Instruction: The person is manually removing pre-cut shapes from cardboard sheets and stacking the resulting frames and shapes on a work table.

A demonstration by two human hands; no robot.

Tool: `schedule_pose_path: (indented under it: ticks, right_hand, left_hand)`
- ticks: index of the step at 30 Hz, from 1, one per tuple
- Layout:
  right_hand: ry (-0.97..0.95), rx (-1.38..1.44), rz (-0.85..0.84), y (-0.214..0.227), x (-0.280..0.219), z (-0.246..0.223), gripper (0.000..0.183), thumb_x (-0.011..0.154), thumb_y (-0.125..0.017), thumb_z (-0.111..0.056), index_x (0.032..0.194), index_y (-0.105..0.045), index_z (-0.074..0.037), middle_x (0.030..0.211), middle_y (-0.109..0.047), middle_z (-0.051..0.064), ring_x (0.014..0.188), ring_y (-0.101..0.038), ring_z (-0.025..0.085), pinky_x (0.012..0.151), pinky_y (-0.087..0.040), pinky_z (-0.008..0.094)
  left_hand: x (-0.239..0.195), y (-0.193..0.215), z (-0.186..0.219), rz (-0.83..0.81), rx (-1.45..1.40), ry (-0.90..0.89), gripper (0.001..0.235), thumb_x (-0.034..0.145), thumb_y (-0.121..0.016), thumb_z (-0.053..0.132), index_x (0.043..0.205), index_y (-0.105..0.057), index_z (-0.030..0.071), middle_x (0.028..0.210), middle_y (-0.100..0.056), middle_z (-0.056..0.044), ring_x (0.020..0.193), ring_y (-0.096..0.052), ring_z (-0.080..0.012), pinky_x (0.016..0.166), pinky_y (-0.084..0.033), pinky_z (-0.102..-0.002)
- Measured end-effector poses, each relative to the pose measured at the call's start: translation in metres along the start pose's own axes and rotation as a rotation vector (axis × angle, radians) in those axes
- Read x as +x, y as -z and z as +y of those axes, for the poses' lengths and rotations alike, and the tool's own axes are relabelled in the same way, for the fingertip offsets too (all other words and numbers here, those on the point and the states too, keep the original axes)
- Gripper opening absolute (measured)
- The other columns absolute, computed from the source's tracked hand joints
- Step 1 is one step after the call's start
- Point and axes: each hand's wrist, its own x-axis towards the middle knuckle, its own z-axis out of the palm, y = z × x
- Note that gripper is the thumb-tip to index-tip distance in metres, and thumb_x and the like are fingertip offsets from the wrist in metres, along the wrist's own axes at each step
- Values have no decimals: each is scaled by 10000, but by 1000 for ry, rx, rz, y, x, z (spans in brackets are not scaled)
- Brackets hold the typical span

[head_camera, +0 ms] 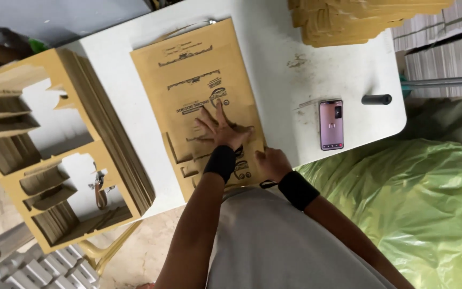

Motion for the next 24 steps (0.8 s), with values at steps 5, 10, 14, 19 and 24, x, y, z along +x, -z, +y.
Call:
schedule_pose_path:
  ticks: [5, 10, 14, 19, 24]
  right_hand:
    - [22, -180, -81, -22, 13, -5, 504, 1045, -389, -375, 867, -704, -25, 713, -721, 183, 715, -750, 388, 617, -604, 463]
    - [-108, 194, -109, -6, 16, 27, 507, 1031, -462, -448, 1049, -699, 0, 857, -749, 222, 878, -743, 436, 698, -588, 506]
    - [-217, 515, -131, -71, -14, 93, 805, 807, -752, -446, 1467, -526, -45, 1242, -670, 250, 1176, -643, 447, 964, -523, 539]
    - [293, 224, 267, -141, -23, 132, 593, 775, -849, -170, 1302, -654, 22, 1120, -707, 274, 1050, -677, 473, 906, -597, 557]
    - [-651, 1720, 92, -118, -45, 68, 638, 1051, -579, -504, 1504, -354, -115, 1306, -530, 338, 1174, -611, 517, 978, -537, 652]
  left_hand:
    - [33, -33, -31, -6, 154, 82, 1244, 800, -800, 355, 1645, 109, 444, 1681, 297, -159, 1504, 292, -507, 1026, 130, -870]
    - [22, -17, -15, -19, 82, 82, 1318, 773, -890, 420, 1638, 103, 468, 1652, 376, -122, 1485, 360, -475, 1040, 177, -852]
    - [-9, 2, -22, -103, 14, -111, 1202, 806, -902, 399, 1665, -61, 384, 1685, 283, -107, 1500, 343, -449, 1117, 177, -778]
    - [-16, -17, -77, -293, 420, -292, 1158, 846, -854, 221, 1673, -62, 392, 1678, 315, -90, 1502, 321, -475, 1147, 88, -801]
    - [-4, -21, -78, -437, 525, -257, 1193, 807, -682, -97, 1677, -31, 394, 1655, 367, -107, 1486, 338, -501, 1109, 98, -840]
